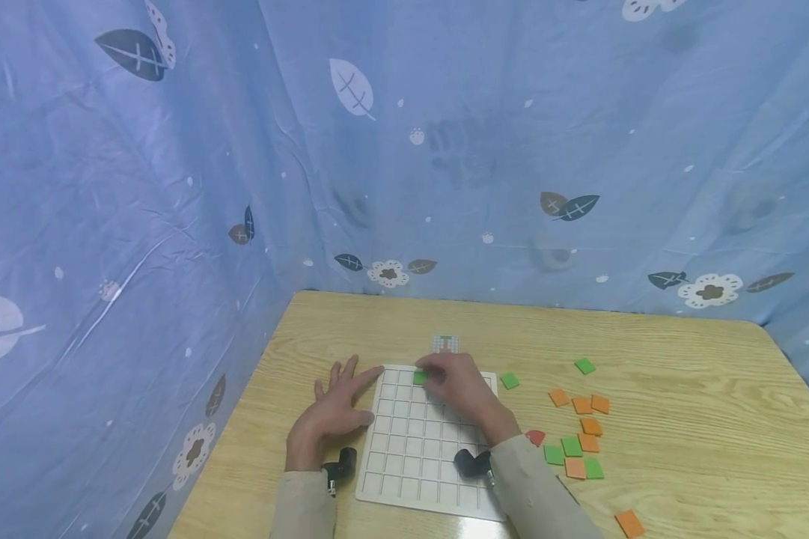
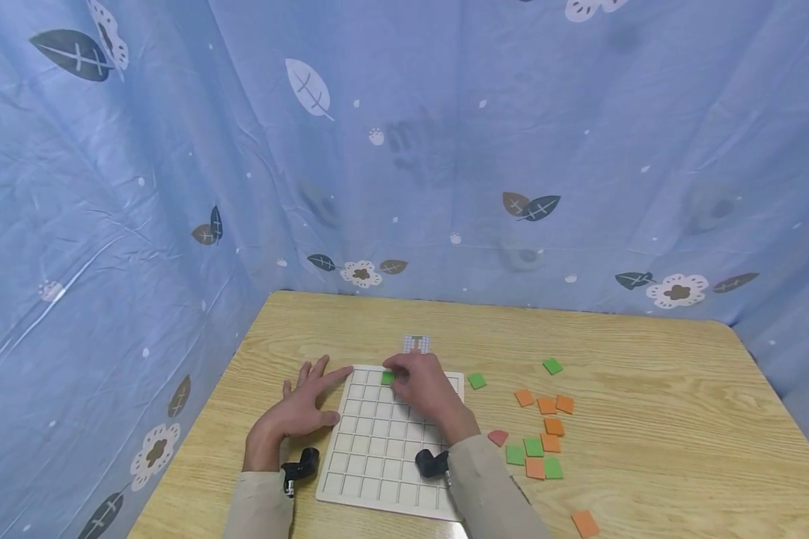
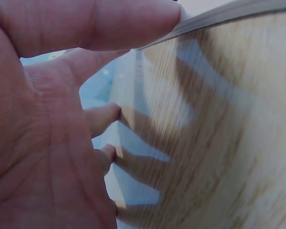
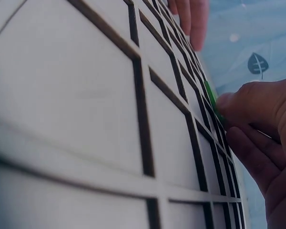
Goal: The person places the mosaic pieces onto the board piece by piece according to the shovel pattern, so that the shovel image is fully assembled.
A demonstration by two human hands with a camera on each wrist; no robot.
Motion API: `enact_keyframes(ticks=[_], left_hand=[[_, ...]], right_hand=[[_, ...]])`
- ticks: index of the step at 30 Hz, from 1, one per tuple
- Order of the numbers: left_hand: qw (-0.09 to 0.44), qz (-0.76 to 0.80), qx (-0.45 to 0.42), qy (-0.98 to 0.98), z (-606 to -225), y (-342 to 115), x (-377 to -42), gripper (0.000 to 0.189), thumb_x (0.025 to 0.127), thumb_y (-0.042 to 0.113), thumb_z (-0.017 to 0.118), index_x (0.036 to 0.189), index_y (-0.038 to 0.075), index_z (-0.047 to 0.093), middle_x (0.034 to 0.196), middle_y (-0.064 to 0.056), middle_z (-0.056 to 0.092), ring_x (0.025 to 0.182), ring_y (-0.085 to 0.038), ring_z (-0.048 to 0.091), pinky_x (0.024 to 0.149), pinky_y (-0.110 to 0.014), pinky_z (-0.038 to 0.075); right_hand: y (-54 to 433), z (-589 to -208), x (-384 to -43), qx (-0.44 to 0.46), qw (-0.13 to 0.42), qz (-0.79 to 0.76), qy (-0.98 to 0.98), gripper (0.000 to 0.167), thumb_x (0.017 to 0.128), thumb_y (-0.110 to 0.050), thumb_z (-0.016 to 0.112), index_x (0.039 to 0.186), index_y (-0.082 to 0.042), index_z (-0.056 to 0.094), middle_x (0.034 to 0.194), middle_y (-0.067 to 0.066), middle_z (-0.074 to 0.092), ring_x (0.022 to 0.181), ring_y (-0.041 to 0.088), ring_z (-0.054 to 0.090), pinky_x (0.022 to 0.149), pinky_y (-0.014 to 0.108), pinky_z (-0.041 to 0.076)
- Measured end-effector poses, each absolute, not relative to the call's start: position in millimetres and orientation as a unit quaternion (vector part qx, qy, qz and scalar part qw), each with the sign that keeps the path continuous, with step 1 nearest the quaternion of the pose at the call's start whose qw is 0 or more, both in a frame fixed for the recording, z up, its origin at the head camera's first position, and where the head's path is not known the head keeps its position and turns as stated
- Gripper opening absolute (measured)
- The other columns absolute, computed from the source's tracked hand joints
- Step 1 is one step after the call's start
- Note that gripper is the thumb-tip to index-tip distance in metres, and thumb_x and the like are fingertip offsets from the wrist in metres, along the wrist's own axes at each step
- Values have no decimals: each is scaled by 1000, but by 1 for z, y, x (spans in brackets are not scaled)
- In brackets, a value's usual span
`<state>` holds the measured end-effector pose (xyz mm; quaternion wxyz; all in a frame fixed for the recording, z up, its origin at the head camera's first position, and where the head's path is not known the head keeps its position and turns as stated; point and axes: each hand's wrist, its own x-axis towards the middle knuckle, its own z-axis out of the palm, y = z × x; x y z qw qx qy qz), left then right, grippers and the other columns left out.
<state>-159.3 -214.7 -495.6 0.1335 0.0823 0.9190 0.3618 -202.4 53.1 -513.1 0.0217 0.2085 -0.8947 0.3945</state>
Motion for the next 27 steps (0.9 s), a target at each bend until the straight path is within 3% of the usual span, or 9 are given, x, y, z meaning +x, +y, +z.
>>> enact_keyframes(ticks=[5, 13, 17, 27], left_hand=[[126, 365, 85, 919, -496, -214, -159, 90, 78, 11, 73, 164, 26, 52, 182, -27, 12, 167, -58, -6, 122, -86, -15], [140, 347, 76, 924, -493, -214, -160, 90, 82, 10, 76, 166, 26, 50, 184, -22, 10, 169, -53, -8, 125, -84, -12], [140, 348, 79, 924, -492, -215, -160, 89, 83, 9, 77, 166, 25, 50, 183, -24, 10, 168, -54, -7, 125, -84, -11], [143, 350, 84, 922, -494, -215, -159, 90, 82, 9, 77, 166, 24, 49, 183, -25, 10, 168, -55, -8, 124, -85, -12]], right_hand=[[56, -512, -201, 213, 27, 400, -891, 34, 89, -4, 81, 121, -13, 83, 121, 1, 83, 121, 24, 77, 113, 46, 58], [69, -503, -192, 208, 26, 420, -883, 32, 91, -9, 81, 123, -14, 83, 122, -1, 83, 121, 24, 78, 107, 48, 61], [84, -492, -179, 200, 1, 464, -863, 35, 93, -13, 81, 128, -12, 82, 127, 2, 82, 115, 26, 79, 103, 49, 63], [135, -476, -140, 176, -24, 497, -849, 40, 92, -21, 87, 131, -13, 80, 132, 1, 80, 118, 29, 79, 105, 50, 63]])
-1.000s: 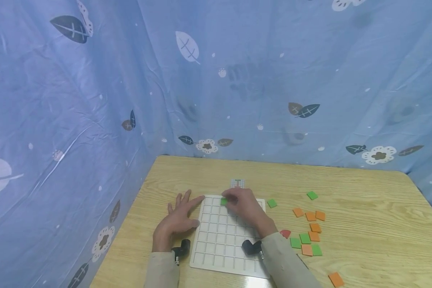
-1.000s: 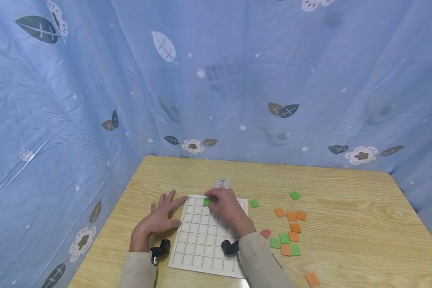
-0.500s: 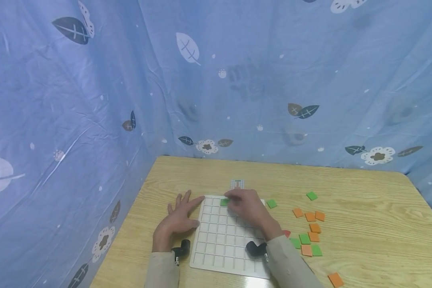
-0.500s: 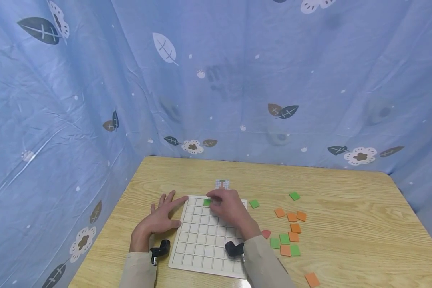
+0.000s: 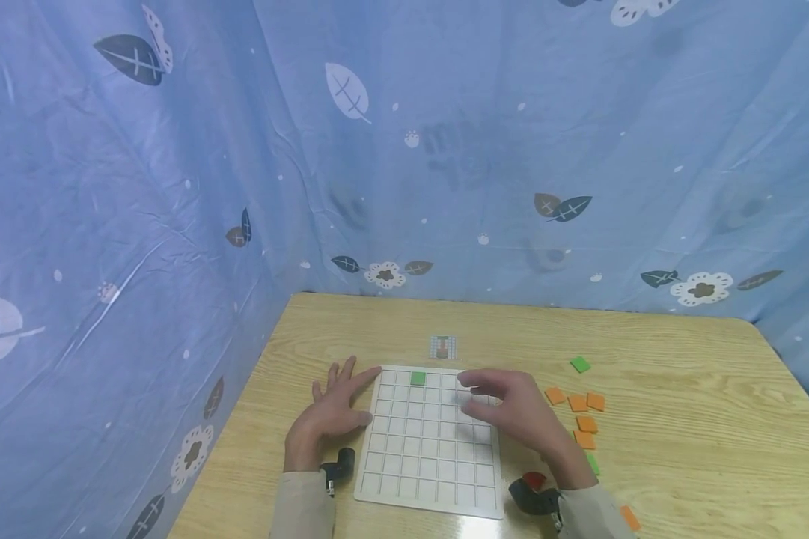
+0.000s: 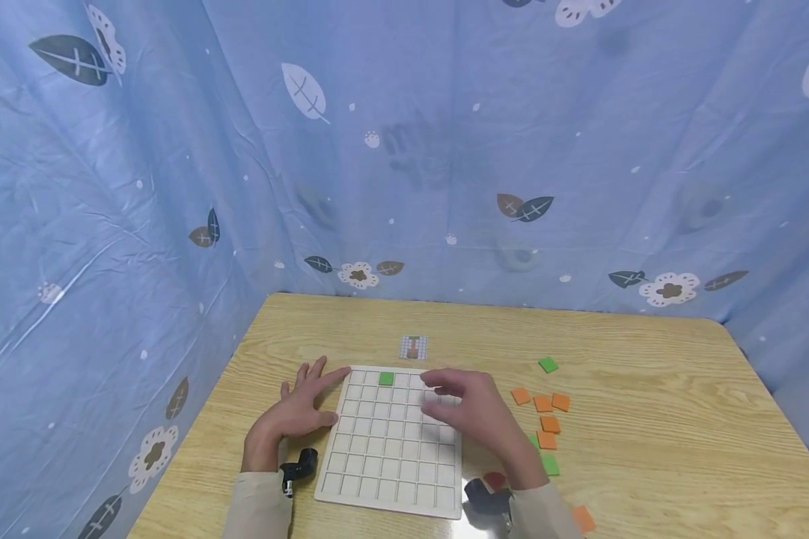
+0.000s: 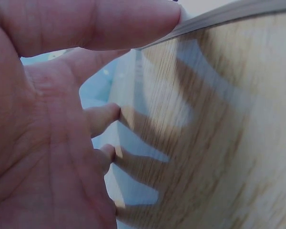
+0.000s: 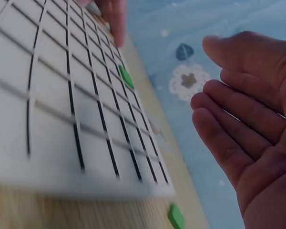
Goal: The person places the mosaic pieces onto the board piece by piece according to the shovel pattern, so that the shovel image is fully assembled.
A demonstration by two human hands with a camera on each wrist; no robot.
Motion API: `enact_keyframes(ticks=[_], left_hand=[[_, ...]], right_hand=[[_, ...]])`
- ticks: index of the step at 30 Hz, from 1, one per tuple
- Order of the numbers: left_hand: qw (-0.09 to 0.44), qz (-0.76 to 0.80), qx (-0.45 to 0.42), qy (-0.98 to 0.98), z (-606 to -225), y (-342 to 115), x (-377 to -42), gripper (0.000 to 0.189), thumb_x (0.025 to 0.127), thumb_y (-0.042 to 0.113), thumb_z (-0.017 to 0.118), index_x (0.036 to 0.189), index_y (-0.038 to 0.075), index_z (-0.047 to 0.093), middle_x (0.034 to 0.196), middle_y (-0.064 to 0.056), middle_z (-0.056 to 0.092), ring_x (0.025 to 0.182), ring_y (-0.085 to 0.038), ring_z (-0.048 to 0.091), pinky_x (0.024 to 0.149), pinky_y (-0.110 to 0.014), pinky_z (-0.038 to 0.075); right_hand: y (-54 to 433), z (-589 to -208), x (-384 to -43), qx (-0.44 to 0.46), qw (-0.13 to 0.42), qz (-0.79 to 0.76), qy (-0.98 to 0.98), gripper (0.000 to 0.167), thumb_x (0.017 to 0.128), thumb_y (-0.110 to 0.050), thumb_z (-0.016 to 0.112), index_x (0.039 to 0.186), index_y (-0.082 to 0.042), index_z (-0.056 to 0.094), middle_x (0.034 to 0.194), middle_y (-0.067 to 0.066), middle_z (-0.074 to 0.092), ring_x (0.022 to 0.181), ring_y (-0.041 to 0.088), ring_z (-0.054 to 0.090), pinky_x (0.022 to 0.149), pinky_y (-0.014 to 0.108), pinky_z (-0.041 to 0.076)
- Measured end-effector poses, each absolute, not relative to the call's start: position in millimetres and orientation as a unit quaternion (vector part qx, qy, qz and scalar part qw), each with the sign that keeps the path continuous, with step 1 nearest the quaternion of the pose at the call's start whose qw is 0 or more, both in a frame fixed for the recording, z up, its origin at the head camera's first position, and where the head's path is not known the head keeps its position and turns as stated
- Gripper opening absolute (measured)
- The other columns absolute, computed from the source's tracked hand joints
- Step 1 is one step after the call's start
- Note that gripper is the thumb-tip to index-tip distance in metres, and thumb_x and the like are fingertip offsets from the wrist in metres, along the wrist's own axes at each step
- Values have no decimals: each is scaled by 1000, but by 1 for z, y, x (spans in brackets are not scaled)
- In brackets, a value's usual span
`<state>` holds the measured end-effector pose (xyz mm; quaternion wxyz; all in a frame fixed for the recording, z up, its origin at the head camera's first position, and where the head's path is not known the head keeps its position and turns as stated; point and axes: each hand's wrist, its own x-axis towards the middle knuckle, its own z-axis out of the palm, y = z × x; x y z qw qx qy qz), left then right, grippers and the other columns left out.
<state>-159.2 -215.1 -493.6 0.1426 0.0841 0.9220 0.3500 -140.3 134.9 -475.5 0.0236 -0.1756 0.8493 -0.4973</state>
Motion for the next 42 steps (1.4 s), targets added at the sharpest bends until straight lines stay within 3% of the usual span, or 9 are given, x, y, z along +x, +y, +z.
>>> enact_keyframes(ticks=[6, 12, 22, 28, 37, 42], left_hand=[[140, 347, 82, 924, -494, -216, -161, 90, 82, 10, 77, 166, 24, 49, 183, -25, 10, 168, -56, -7, 125, -84, -12], [139, 348, 83, 923, -497, -217, -161, 90, 82, 9, 77, 166, 24, 49, 183, -24, 10, 168, -55, -7, 124, -85, -12], [145, 345, 88, 923, -498, -217, -162, 92, 81, 9, 75, 167, 25, 48, 184, -23, 9, 168, -52, -10, 125, -84, -11], [144, 341, 89, 925, -498, -217, -162, 91, 82, 9, 74, 167, 25, 47, 184, -23, 8, 168, -53, -10, 125, -84, -11], [143, 336, 86, 927, -500, -216, -162, 92, 81, 10, 74, 167, 25, 48, 184, -22, 9, 168, -53, -8, 125, -84, -10], [140, 337, 85, 927, -501, -216, -162, 92, 81, 10, 75, 167, 26, 48, 184, -22, 10, 168, -53, -8, 125, -85, -10]], right_hand=[[163, -474, -123, -165, 38, -515, 840, 47, 90, -26, 90, 133, -12, 79, 135, 8, 79, 123, 34, 77, 103, 37, 63], [188, -474, -108, -164, 48, -525, 834, 50, 91, -25, 90, 136, -11, 76, 138, 10, 77, 127, 35, 75, 101, 33, 63], [233, -472, -83, -134, 47, -486, 863, 50, 92, -29, 89, 139, -19, 75, 138, 0, 77, 123, 4, 73, 91, 29, 64], [257, -473, -73, -117, 61, -454, 881, 51, 89, -32, 91, 137, -23, 76, 135, -1, 78, 118, 0, 73, 84, 26, 64], [289, -486, -65, -133, 55, -400, 905, 43, 89, -29, 90, 131, -23, 79, 125, -4, 82, 111, -9, 71, 84, 18, 61], [301, -491, -65, -118, 77, -368, 919, 43, 88, -36, 91, 128, -28, 80, 124, -7, 82, 112, -14, 66, 85, 19, 61]])
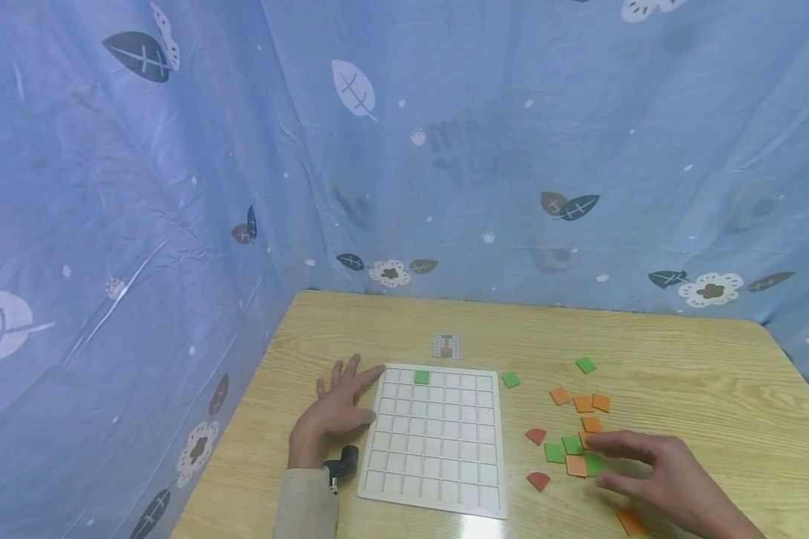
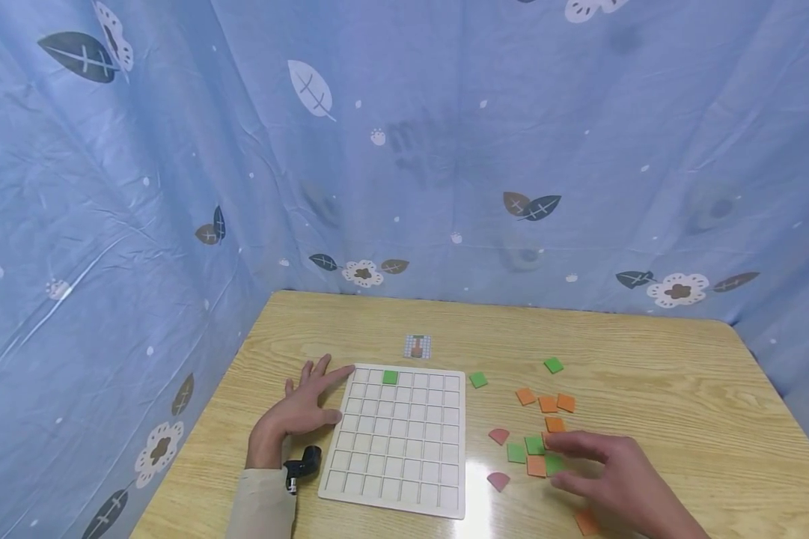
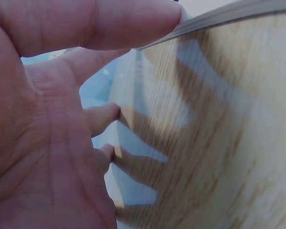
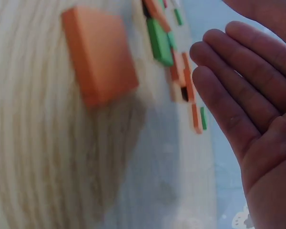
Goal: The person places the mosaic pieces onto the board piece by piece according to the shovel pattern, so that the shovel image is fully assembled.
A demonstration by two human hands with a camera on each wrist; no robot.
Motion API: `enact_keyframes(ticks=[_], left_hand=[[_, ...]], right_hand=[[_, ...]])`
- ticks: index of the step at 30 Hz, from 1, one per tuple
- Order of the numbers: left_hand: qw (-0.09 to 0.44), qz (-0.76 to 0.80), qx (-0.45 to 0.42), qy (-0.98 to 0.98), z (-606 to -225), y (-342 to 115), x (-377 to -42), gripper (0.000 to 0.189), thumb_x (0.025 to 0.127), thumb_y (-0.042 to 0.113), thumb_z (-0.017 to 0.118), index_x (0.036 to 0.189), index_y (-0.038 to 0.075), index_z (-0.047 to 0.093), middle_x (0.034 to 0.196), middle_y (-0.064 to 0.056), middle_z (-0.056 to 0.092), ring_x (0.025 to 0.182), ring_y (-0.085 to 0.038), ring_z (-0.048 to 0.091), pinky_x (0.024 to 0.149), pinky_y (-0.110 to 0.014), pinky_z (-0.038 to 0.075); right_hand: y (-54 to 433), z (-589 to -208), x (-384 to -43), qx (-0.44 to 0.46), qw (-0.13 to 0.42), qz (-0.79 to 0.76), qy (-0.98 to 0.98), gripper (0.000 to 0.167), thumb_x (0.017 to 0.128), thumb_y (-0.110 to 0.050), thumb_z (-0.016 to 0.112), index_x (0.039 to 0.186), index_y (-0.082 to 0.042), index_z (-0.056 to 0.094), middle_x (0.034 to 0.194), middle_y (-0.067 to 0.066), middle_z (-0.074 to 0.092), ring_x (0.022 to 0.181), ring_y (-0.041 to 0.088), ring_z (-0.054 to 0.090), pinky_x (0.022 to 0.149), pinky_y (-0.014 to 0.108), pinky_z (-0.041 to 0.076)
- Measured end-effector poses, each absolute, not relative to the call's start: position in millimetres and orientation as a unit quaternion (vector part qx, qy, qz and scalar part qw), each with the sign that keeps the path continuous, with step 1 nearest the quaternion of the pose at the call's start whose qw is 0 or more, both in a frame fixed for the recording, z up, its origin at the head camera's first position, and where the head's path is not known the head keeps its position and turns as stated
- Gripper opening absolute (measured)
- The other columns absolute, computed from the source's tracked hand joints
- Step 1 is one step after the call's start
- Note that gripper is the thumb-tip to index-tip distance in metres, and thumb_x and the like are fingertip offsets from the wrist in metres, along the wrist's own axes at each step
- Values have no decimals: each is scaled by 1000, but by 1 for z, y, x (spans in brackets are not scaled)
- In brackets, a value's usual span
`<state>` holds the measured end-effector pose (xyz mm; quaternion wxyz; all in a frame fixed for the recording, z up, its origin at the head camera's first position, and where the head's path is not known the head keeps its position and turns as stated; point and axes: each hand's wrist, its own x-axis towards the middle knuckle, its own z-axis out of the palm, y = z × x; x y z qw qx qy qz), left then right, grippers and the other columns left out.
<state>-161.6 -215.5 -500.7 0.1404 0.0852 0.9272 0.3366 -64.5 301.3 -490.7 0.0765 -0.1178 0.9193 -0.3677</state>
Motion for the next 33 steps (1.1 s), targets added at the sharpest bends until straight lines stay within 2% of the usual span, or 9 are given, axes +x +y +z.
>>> enact_keyframes(ticks=[6, 14, 21, 27, 33], left_hand=[[137, 339, 85, 927, -501, -216, -161, 91, 81, 10, 76, 166, 25, 49, 184, -22, 9, 168, -53, -9, 125, -85, -11], [139, 340, 83, 926, -501, -216, -161, 91, 81, 9, 75, 166, 27, 49, 184, -21, 9, 169, -52, -9, 125, -84, -10], [141, 343, 84, 925, -499, -216, -161, 92, 80, 9, 76, 167, 28, 49, 185, -20, 8, 169, -52, -9, 125, -84, -11], [138, 342, 84, 926, -500, -217, -161, 92, 80, 9, 77, 166, 28, 49, 184, -20, 9, 169, -52, -9, 125, -85, -10], [137, 344, 83, 925, -500, -216, -160, 91, 82, 9, 78, 166, 28, 50, 184, -20, 9, 169, -52, -8, 125, -84, -11]], right_hand=[[309, -495, -67, -82, 127, -346, 926, 43, 88, -41, 90, 127, -28, 80, 126, -7, 82, 112, -16, 63, 86, 19, 60], [309, -502, -69, -55, 145, -352, 923, 44, 88, -37, 91, 130, -29, 79, 132, -3, 79, 115, -12, 66, 87, 19, 60], [309, -507, -65, -79, 121, -310, 940, 32, 90, -34, 89, 120, -38, 80, 121, -12, 81, 112, -8, 68, 85, 20, 60], [308, -512, -61, -109, 74, -290, 948, 33, 88, -28, 91, 118, -40, 80, 116, -14, 81, 108, -10, 67, 83, 21, 61], [303, -511, -57, -87, 46, -292, 951, 33, 85, -27, 93, 114, -40, 81, 113, -13, 82, 103, -10, 68, 80, 22, 62]])
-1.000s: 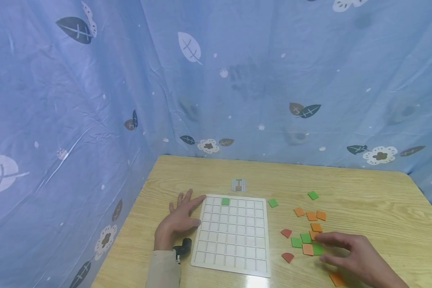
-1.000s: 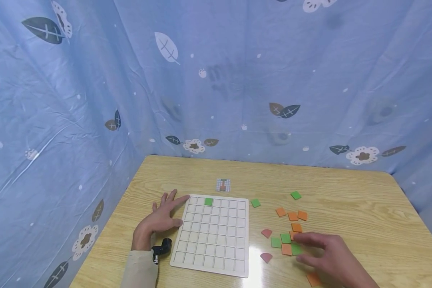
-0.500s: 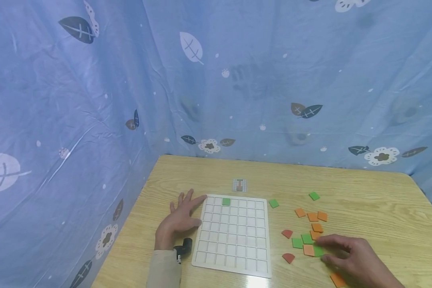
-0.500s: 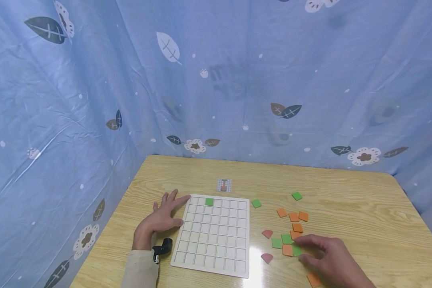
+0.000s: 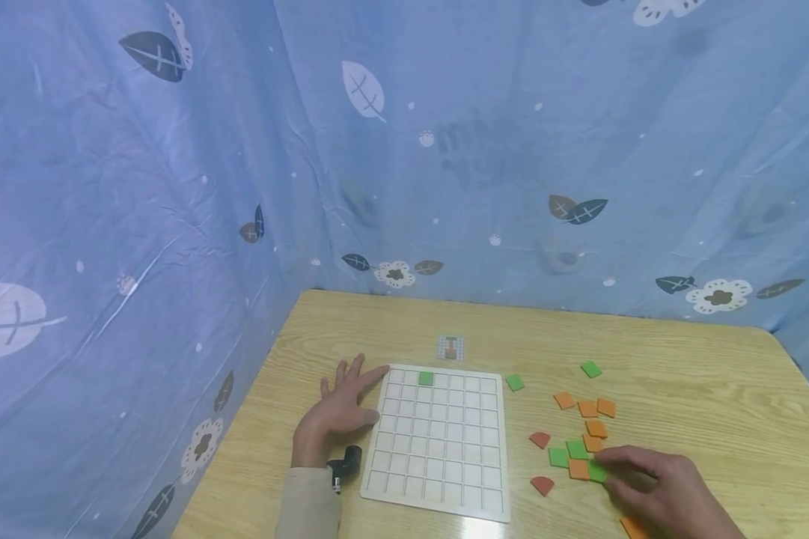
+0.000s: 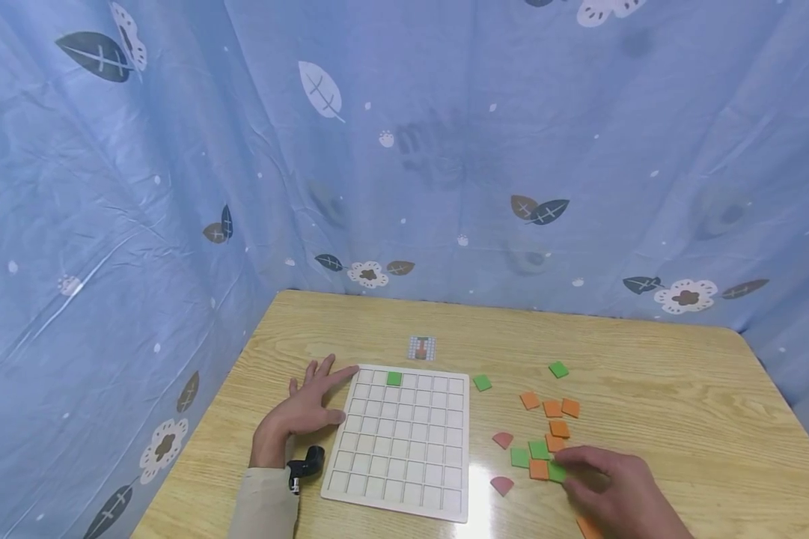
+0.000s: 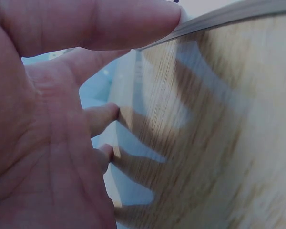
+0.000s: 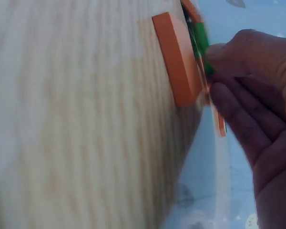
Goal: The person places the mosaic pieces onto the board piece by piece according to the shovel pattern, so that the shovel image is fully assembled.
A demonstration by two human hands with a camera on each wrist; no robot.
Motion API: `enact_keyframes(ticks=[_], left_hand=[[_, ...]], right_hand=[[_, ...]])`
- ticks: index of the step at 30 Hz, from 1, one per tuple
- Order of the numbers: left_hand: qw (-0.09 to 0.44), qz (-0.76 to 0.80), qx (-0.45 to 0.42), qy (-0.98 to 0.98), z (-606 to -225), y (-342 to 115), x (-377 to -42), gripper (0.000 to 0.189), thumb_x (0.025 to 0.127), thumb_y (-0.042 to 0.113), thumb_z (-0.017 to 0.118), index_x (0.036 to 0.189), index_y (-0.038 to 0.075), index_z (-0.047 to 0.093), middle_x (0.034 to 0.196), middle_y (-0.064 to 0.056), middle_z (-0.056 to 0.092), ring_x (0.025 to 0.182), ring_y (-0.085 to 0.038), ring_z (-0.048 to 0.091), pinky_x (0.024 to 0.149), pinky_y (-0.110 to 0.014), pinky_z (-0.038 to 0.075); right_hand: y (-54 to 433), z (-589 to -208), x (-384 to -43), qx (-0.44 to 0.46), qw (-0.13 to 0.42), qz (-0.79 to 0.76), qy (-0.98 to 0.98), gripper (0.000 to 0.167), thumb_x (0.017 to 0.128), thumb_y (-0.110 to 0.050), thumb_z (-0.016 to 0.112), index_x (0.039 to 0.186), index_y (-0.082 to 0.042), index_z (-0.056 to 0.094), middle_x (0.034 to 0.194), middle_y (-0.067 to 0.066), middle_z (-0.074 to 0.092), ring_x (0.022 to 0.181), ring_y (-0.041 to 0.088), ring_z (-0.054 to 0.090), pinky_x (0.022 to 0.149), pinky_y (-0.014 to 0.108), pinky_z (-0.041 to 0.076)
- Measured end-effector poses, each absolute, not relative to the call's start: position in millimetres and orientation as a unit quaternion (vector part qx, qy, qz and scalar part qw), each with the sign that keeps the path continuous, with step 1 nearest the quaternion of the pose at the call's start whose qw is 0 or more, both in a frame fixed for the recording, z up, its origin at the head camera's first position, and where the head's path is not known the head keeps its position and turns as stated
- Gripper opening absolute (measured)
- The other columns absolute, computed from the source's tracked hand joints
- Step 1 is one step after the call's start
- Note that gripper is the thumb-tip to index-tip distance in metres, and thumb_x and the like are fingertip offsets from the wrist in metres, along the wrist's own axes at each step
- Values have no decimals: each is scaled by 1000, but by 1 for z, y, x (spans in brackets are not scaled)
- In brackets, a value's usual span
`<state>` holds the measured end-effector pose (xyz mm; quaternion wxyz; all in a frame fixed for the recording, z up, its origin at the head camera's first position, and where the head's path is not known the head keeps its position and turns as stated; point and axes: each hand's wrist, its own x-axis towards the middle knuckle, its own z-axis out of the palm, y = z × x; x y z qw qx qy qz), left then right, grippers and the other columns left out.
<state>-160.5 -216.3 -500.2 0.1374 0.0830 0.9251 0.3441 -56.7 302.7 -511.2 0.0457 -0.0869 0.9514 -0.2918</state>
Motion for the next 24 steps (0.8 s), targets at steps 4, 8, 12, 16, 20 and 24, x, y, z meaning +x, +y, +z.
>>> enact_keyframes(ticks=[4, 8, 12, 16, 20, 24], left_hand=[[138, 343, 84, 925, -500, -216, -160, 90, 83, 9, 79, 166, 27, 50, 184, -21, 9, 169, -52, -8, 125, -84, -12], [136, 343, 84, 926, -499, -216, -160, 88, 85, 9, 80, 166, 27, 50, 184, -21, 10, 169, -52, -8, 125, -84, -12], [135, 344, 85, 925, -499, -216, -160, 88, 85, 10, 80, 166, 26, 50, 184, -22, 10, 168, -53, -8, 125, -84, -12], [133, 345, 84, 925, -499, -216, -160, 89, 83, 9, 79, 166, 27, 50, 184, -22, 10, 169, -52, -8, 125, -84, -12], [132, 344, 84, 926, -500, -216, -160, 89, 83, 9, 80, 166, 27, 50, 184, -21, 10, 169, -53, -7, 125, -84, -12], [131, 344, 86, 926, -499, -216, -160, 90, 83, 8, 80, 166, 26, 50, 184, -21, 11, 168, -53, -7, 125, -85, -12]], right_hand=[[300, -505, -53, -65, 24, -307, 949, 34, 83, -23, 95, 112, -36, 82, 111, -11, 83, 99, -11, 69, 77, 21, 62], [297, -496, -54, -88, -33, -323, 942, 37, 82, -12, 94, 111, -33, 83, 108, -13, 82, 96, -12, 71, 77, 13, 60], [291, -483, -59, -137, -113, -332, 926, 41, 80, -4, 94, 111, -28, 84, 106, -17, 82, 100, -17, 68, 80, 1, 51], [279, -468, -67, -158, -160, -321, 920, 46, 76, -2, 95, 112, -27, 84, 104, -18, 82, 101, -20, 66, 80, -1, 50], [264, -457, -76, -167, -176, -328, 913, 46, 76, -3, 96, 113, -27, 84, 102, -14, 83, 97, -16, 70, 78, 0, 51], [248, -449, -86, -191, -187, -346, 899, 45, 78, -1, 94, 115, -25, 84, 103, -11, 84, 97, -13, 72, 80, 2, 52]])
